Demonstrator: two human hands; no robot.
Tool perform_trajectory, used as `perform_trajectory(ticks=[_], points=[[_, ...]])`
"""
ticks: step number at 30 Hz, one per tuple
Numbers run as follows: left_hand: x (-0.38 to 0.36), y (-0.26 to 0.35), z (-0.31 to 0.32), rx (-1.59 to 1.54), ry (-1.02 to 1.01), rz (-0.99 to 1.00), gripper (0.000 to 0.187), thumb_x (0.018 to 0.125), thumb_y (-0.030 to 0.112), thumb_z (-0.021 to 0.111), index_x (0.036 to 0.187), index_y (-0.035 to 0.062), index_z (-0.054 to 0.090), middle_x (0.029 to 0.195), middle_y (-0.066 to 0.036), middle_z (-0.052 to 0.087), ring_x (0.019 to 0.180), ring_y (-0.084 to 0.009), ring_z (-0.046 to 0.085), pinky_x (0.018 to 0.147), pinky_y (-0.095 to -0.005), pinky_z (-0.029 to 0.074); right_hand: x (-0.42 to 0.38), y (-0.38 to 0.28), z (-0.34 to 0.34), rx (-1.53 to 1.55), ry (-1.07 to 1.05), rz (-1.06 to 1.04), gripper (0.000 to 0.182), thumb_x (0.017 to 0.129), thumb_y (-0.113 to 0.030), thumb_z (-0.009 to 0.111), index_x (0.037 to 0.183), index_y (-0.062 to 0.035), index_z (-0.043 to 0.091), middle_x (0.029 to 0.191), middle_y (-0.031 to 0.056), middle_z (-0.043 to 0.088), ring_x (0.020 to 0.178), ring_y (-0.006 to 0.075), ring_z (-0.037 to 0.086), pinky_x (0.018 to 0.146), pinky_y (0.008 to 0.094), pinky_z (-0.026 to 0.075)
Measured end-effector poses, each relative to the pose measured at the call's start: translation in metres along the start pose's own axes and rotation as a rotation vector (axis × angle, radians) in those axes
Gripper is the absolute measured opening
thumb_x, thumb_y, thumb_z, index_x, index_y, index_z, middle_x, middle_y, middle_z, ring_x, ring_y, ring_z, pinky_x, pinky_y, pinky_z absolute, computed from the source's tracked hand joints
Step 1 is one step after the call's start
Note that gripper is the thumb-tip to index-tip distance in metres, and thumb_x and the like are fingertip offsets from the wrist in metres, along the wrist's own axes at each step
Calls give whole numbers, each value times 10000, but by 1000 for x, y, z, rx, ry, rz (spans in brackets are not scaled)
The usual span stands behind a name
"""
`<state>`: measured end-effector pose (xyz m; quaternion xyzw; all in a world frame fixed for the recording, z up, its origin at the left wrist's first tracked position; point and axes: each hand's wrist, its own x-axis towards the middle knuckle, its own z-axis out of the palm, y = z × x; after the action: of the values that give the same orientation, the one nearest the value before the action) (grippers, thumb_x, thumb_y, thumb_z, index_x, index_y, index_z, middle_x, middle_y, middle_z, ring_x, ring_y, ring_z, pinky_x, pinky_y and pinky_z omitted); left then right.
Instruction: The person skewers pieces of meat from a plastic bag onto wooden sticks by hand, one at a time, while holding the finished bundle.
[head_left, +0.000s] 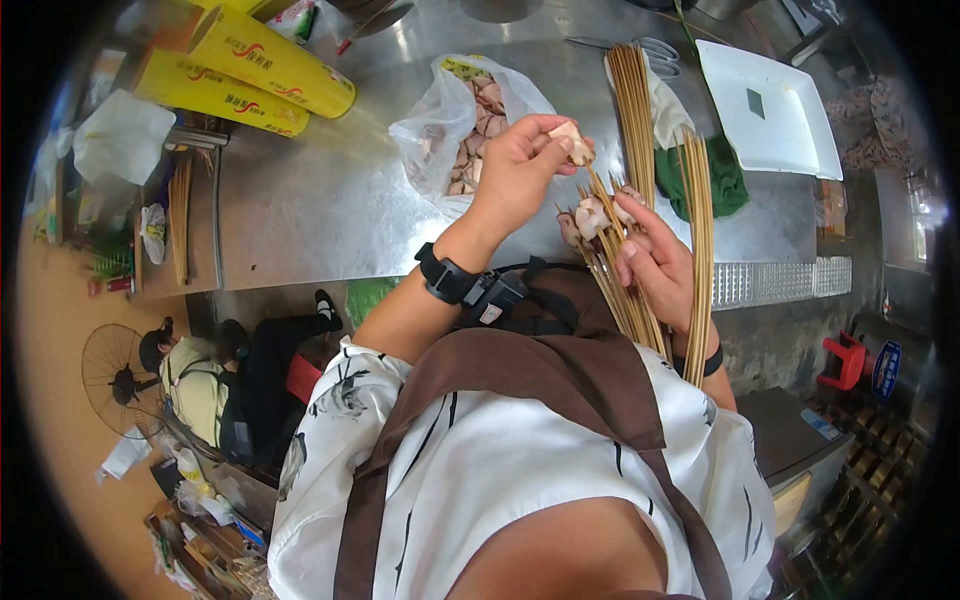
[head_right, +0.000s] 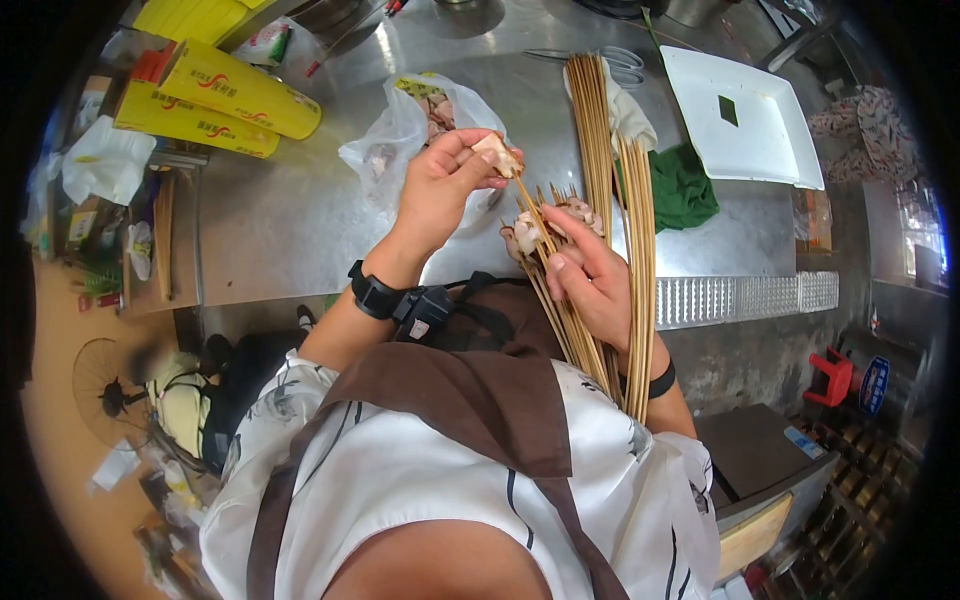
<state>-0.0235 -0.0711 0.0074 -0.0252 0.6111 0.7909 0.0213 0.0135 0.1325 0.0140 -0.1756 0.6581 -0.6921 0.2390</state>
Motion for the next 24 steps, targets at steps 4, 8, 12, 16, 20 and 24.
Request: perform_trajectory(ticks=[4,8,12,16,20,24], points=[[-3,2,6,39,-11,102,210,873,72,503,1054,-34,495,973,-129,618,894,-162,596,739,-251,483,0,2,-3,7,-27,42,405,899,-66,384,1294,13,341,635,-5,447,591,57,412,572,191,356],[-5,-1,11,41,-34,134,201,875,69,502,1051,-30,501,978,-124,615,911,-158,590,744,-250,480,-1,1,-3,38,-26,20,399,903,-63,370,1293,16,339,641,-5,442,589,56,402,567,188,344],[-6,-1,14,26,-50,142,213,876,68,503,1069,-24,503,1002,-121,604,935,-158,583,749,-253,479,-1,-2,-3,51,-24,31,406,901,-56,357,1295,36,322,639,0,441,592,59,396,584,184,334],[-5,-3,14,22,-79,137,219,878,72,501,1076,-24,507,1019,-121,597,952,-164,577,748,-258,482,-2,-1,-4,73,-17,19,408,903,-62,365,1296,36,320,638,-6,432,594,55,392,579,182,331],[-1,-6,13,5,-96,128,254,875,64,501,1117,-10,481,1042,-126,588,936,-166,582,746,-262,487,-1,-2,-5,75,-15,11,409,904,-67,373,1297,36,318,635,-11,423,593,51,390,573,176,327],[1,-3,17,-123,46,62,352,860,62,519,1190,26,403,1099,-153,555,901,-175,587,744,-275,495,-1,0,-6,75,-21,-4,411,905,-70,375,1297,36,317,636,-12,422,590,52,389,571,173,326]])
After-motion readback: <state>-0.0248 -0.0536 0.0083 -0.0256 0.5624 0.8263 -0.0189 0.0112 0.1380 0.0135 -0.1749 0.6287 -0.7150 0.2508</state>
